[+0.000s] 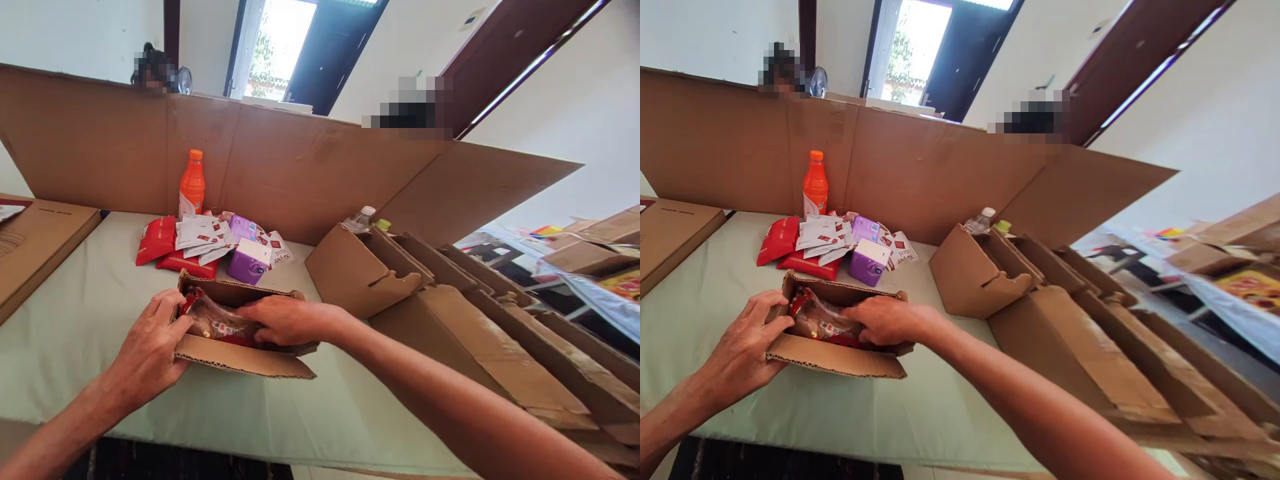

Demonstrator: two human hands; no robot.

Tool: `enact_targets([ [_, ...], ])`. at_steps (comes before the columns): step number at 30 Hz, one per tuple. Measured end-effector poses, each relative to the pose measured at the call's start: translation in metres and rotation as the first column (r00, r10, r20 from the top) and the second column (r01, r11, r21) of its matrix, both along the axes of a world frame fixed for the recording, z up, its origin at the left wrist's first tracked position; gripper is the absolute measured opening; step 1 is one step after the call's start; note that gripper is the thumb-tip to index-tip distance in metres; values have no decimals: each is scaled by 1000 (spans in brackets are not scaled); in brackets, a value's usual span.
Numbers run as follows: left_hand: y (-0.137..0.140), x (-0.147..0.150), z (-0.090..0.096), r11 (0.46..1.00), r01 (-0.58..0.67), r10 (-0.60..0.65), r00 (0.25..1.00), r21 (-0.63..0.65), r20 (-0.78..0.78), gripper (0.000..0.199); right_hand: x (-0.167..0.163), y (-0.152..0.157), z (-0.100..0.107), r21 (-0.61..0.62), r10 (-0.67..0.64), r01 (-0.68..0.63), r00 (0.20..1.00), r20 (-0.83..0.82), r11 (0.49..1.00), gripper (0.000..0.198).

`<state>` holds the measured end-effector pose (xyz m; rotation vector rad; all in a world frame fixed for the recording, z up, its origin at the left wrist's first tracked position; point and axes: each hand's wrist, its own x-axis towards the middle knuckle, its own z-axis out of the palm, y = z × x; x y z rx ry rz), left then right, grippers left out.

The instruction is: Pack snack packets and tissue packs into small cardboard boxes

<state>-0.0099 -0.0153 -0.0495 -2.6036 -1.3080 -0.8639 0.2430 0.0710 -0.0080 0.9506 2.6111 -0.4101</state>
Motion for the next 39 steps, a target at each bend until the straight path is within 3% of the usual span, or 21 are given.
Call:
enact_targets([
  [4, -1, -3, -6, 1000, 10, -10, 1000, -12, 15, 46, 9, -17, 11, 168, -52, 69, 993, -103, 983, 54],
  [7, -1, -6, -12, 1000, -3, 4, 997, -10, 78, 61, 2, -24, 2, 241, -3, 45, 985, -173, 969, 48],
  [12, 1, -10, -13, 996, 62, -57, 996, -57, 73, 61, -15, -6, -16, 125, 27, -27, 1000, -1, 992, 41],
  [16, 4, -16, -20, 995, 84, -78, 989, -47, 122, 60, -5, 0, 1, 111, 67, -61, 996, -50, 992, 41],
  [19, 8, -20, -30, 993, 114, -109, 977, -17, 181, 54, 15, 0, 14, 147, 15, 24, 966, -258, 989, 48],
  [22, 14, -23, -35, 986, 164, -163, 971, 8, 174, 44, 32, 9, 11, 129, -61, 123, 912, -406, 984, 55],
  [28, 20, -25, -24, 965, 260, -260, 965, -26, 22, 47, 56, 16, 1, 134, -94, 217, 791, -604, 967, 41],
  [30, 19, -26, -21, 967, 249, -249, 968, -43, 12, 53, 68, 1, 2, 179, -107, 313, 715, -691, 933, 35],
  [32, 20, -26, -20, 969, 239, -238, 971, -63, 21, 60, 82, -19, 1, 220, -148, 464, 633, -760, 858, 30],
  [34, 23, -25, -21, 965, 255, -255, 967, -64, 17, 63, 92, -38, -6, 233, -191, 571, 584, -789, 787, 25],
  [35, 24, -25, -22, 961, 268, -268, 963, -60, 10, 63, 95, -44, -11, 233, -202, 588, 579, -790, 775, 24],
  [39, 28, -23, -20, 941, 338, -338, 941, 9, 29, 62, 92, -51, -37, 239, -164, 477, 659, -734, 846, 28],
])
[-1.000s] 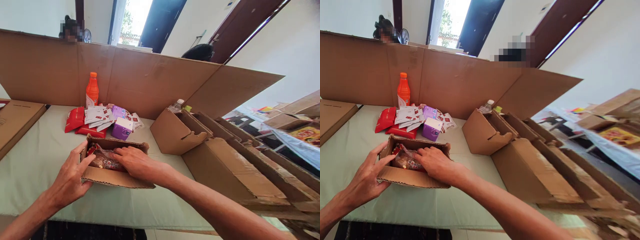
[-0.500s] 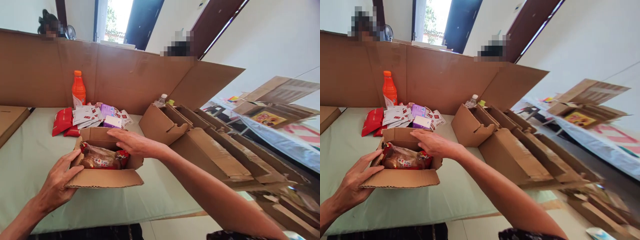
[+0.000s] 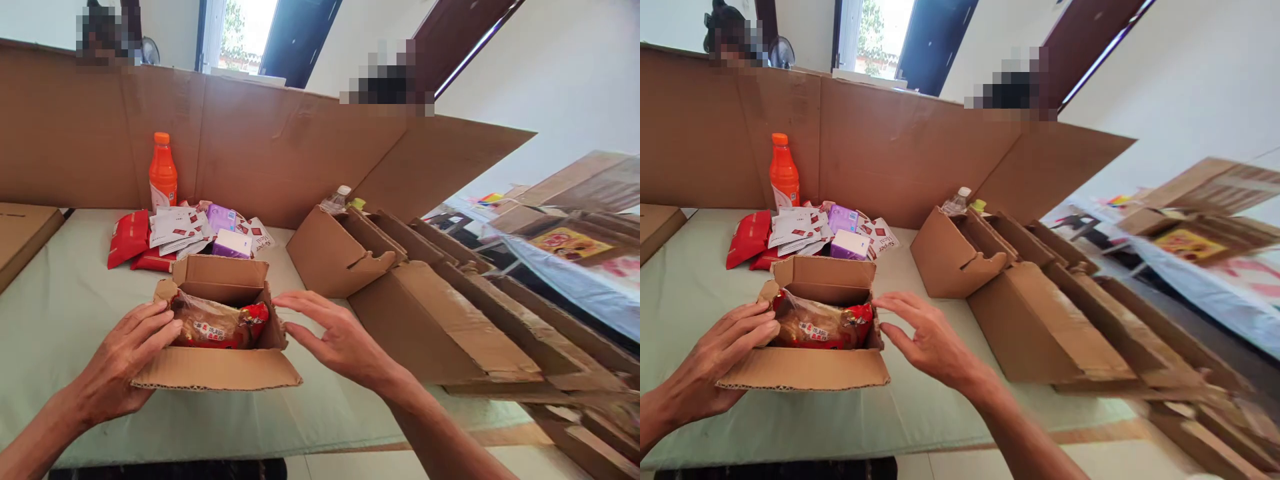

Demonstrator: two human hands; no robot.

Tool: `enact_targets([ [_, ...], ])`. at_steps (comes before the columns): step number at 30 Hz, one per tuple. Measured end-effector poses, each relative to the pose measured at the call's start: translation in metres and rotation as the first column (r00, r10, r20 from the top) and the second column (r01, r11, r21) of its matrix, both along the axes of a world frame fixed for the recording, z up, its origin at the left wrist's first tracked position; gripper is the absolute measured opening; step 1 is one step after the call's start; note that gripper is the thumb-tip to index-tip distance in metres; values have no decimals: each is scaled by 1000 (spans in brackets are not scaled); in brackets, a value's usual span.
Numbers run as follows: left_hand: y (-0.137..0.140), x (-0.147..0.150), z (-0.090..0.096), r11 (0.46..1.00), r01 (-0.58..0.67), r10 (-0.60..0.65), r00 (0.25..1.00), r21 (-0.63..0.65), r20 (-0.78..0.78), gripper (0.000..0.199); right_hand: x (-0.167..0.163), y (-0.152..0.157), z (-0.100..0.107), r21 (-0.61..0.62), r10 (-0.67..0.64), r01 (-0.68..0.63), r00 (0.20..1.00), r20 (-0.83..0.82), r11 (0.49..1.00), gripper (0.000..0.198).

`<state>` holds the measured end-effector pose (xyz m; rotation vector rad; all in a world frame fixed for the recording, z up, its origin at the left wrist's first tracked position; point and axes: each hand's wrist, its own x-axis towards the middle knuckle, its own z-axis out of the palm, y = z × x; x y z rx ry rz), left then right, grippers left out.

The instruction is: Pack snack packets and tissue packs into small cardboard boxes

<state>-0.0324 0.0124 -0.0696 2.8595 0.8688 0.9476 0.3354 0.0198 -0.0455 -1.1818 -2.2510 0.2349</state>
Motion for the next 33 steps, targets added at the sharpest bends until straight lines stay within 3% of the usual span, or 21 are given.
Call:
enact_targets([
  [4, -4, 2, 7, 997, -75, 73, 995, 27, 61, 66, -7, 10, -7, 40, 95, -100, 990, 104, 994, 27],
  [8, -8, 9, 5, 997, -60, 57, 996, 43, 66, 56, -20, 26, 14, 80, 141, -148, 986, 93, 986, 32],
  [12, -9, 16, -6, 996, -34, 25, 993, 80, 116, 50, -62, 58, 26, -51, 328, -324, 928, 176, 945, 40],
  [17, -9, 14, -9, 993, 54, -66, 991, 104, 114, 49, -100, 97, 21, -132, 321, -299, 927, 194, 945, 36],
  [20, -7, 8, -7, 998, -5, -1, 994, 57, 106, 51, -78, 85, 25, -19, 271, -271, 963, -8, 962, 30],
  [22, -4, 4, -8, 999, -25, 21, 993, 37, 114, 49, -51, 62, 27, 61, 148, -139, 976, -159, 988, 26],
  [25, 0, 1, -10, 1000, 11, -13, 991, 11, 130, 48, -16, 26, 23, 59, -11, 26, 973, -233, 998, 20],
  [27, 3, 1, -10, 1000, 17, -15, 988, -14, 153, 47, -8, 13, 13, 7, 27, -26, 982, -185, 1000, 18],
  [29, 3, 4, -8, 998, -37, 47, 979, -50, 198, 41, -10, 13, 1, -56, 158, -167, 979, -129, 984, 19],
  [33, 0, 18, -4, 946, -295, 321, 911, -134, 260, 33, -16, 28, -8, -200, 357, -369, 929, -93, 908, 21],
])
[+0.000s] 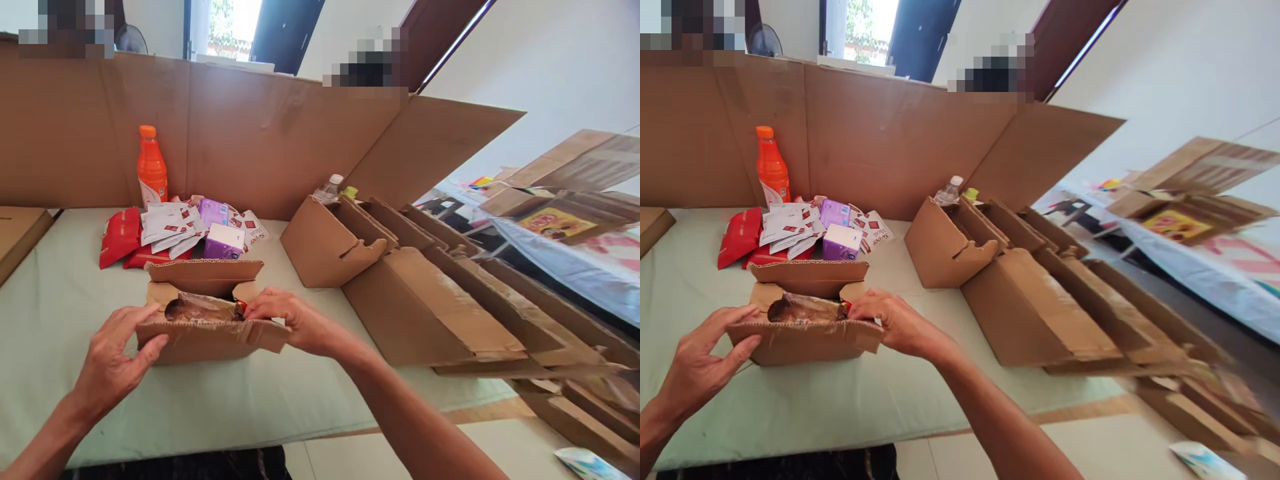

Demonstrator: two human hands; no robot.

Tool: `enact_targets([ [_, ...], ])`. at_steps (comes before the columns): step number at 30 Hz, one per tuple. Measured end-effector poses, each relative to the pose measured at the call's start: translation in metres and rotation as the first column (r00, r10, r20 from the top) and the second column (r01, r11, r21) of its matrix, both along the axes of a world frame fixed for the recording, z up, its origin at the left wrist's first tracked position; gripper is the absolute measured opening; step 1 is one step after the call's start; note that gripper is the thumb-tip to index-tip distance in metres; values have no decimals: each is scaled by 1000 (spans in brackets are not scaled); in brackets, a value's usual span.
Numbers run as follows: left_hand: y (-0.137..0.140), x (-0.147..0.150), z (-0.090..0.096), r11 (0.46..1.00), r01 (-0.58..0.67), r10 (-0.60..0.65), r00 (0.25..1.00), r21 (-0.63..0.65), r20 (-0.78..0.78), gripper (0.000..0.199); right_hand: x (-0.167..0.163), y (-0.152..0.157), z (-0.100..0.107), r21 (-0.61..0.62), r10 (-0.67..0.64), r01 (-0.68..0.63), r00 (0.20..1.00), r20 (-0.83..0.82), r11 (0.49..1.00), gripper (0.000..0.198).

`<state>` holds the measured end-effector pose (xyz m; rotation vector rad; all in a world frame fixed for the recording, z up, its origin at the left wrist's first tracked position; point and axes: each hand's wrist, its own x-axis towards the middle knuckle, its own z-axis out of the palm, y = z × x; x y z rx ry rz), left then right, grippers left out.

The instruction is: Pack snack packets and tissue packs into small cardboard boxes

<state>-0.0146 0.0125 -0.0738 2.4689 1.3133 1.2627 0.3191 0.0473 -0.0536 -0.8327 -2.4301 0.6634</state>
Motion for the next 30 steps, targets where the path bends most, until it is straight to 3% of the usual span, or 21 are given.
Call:
enact_targets([
  [3, -2, 10, -1, 987, -156, 157, 988, -30, 16, 40, 5, 7, 9, -25, -93, 92, 995, -38, 995, 25],
  [6, -2, 16, -1, 983, -184, 184, 983, 13, -11, 40, 7, 13, 19, 100, -319, 340, 930, -180, 935, 27],
  [8, -1, 18, 0, 981, -180, 183, 982, 74, -41, 43, 3, 17, 20, 186, -371, 406, 907, -199, 895, 41],
  [10, 1, 17, 2, 978, -173, 182, 980, 119, -74, 52, -2, 17, 15, 225, -307, 323, 946, -106, 919, 53],
  [12, 3, 13, 1, 982, -127, 144, 981, 137, -127, 56, -6, 11, 5, 207, -193, 183, 981, 29, 961, 54],
  [15, 8, 5, -5, 994, 29, -6, 979, 109, -204, 41, -5, -5, -13, 177, -137, 111, 980, 142, 978, 54],
  [20, 25, -6, -5, 990, 118, -101, 975, 79, -196, 28, 6, -12, -31, 155, -107, 83, 983, 149, 984, 68],
  [23, 34, -6, 1, 983, 185, -182, 960, -8, -212, 22, 10, -7, -40, 156, -67, 48, 991, 118, 987, 77],
  [27, 38, -3, -2, 938, 301, -322, 940, -173, -113, 32, 13, -6, -48, 170, -64, 49, 995, 82, 984, 70],
  [30, 22, -6, -6, 939, 306, -325, 939, -154, -114, 40, 11, -12, -46, 169, -27, 15, 997, 70, 986, 69],
])
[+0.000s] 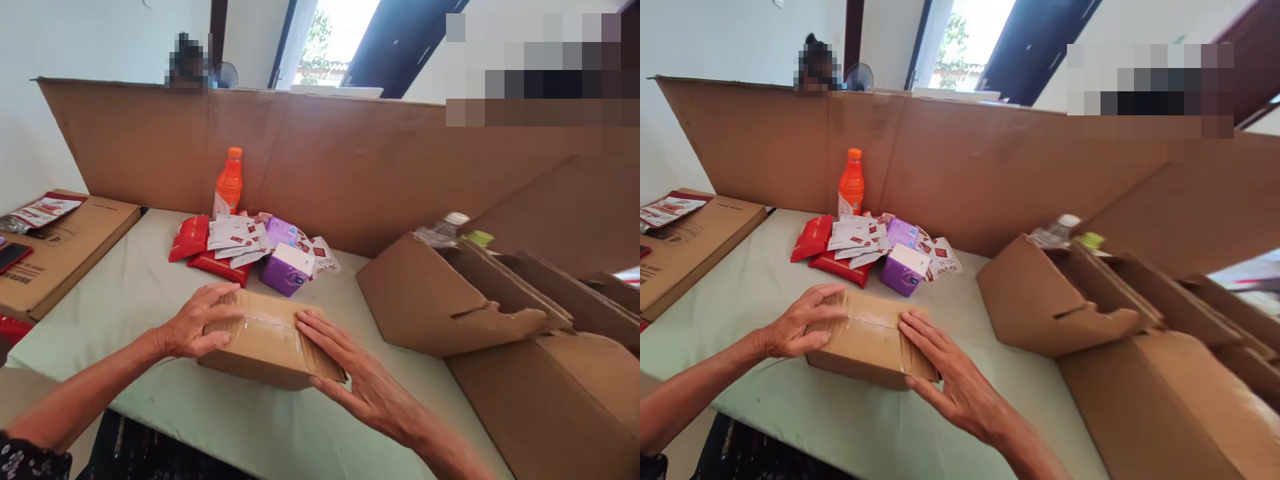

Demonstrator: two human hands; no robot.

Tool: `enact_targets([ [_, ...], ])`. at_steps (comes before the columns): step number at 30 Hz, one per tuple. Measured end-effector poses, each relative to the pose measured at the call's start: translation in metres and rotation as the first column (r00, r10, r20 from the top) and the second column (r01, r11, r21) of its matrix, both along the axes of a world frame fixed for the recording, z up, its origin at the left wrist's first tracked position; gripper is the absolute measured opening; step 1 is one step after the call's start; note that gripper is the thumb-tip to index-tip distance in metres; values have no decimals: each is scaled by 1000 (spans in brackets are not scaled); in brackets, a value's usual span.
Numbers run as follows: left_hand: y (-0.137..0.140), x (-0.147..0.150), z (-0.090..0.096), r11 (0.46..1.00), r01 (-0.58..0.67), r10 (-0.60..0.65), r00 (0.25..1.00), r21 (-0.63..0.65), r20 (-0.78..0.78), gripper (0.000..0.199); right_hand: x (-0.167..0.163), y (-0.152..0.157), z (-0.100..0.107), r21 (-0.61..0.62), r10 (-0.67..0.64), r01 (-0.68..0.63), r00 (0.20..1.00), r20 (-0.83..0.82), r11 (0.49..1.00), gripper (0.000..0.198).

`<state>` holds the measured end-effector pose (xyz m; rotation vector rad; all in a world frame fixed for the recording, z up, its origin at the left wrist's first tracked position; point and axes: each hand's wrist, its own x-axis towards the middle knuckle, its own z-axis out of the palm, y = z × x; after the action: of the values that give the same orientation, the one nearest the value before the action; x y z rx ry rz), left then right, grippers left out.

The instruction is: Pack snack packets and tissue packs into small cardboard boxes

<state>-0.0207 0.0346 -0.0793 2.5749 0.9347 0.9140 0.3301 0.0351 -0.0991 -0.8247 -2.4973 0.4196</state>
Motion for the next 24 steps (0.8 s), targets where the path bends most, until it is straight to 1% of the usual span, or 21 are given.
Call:
enact_targets([
  [3, -39, -16, 1, 997, 12, -8, 998, 77, -57, 49, -15, -6, 8, -20, 74, -73, 997, 13, 997, 69],
  [5, -71, -34, 4, 994, -29, 40, 993, 104, -113, 61, -37, -5, 13, -40, 147, -146, 989, 23, 989, 70],
  [7, -97, -53, 6, 985, -126, 145, 975, 120, -166, 66, -65, 4, 17, -57, 239, -238, 971, 14, 970, 70],
  [9, -114, -69, 6, 959, -238, 267, 943, 156, -200, 62, -96, 20, 16, -51, 328, -328, 945, -15, 943, 68],
  [10, -118, -74, 5, 939, -289, 324, 924, 186, -203, 61, -110, 30, 14, -36, 348, -349, 937, -34, 936, 66],
  [11, -120, -78, 3, 915, -336, 380, 905, 223, -193, 60, -123, 39, 10, -16, 337, -338, 940, -60, 941, 64],
  [12, -121, -81, 0, 887, -380, 431, 885, 262, -175, 60, -135, 47, 5, 0, 293, -294, 951, -95, 956, 62],
  [14, -117, -84, -6, 830, -454, 513, 849, 324, -127, 56, -153, 61, -12, -14, 142, -147, 970, -196, 989, 63],
  [16, -111, -88, -10, 782, -504, 569, 817, 366, -91, 53, -163, 69, -34, -102, -17, -14, 954, -298, 995, 64],
  [18, -103, -96, -9, 744, -528, 602, 796, 410, -69, 51, -169, 71, -60, -207, -127, 58, 933, -337, 977, 58],
  [20, -93, -108, -3, 702, -544, 630, 776, 459, -44, 49, -174, 70, -87, -261, -185, 101, 928, -323, 960, 51],
  [21, -88, -116, 3, 679, -554, 645, 764, 482, -31, 48, -177, 67, -100, -259, -194, 114, 931, -310, 959, 47],
  [23, -75, -137, 17, 619, -584, 685, 728, 524, 2, 43, -183, 60, -121, -208, -192, 135, 939, -285, 969, 41],
  [24, -68, -148, 25, 579, -610, 714, 699, 541, 23, 39, -186, 56, -129, -173, -188, 145, 945, -268, 974, 38],
])
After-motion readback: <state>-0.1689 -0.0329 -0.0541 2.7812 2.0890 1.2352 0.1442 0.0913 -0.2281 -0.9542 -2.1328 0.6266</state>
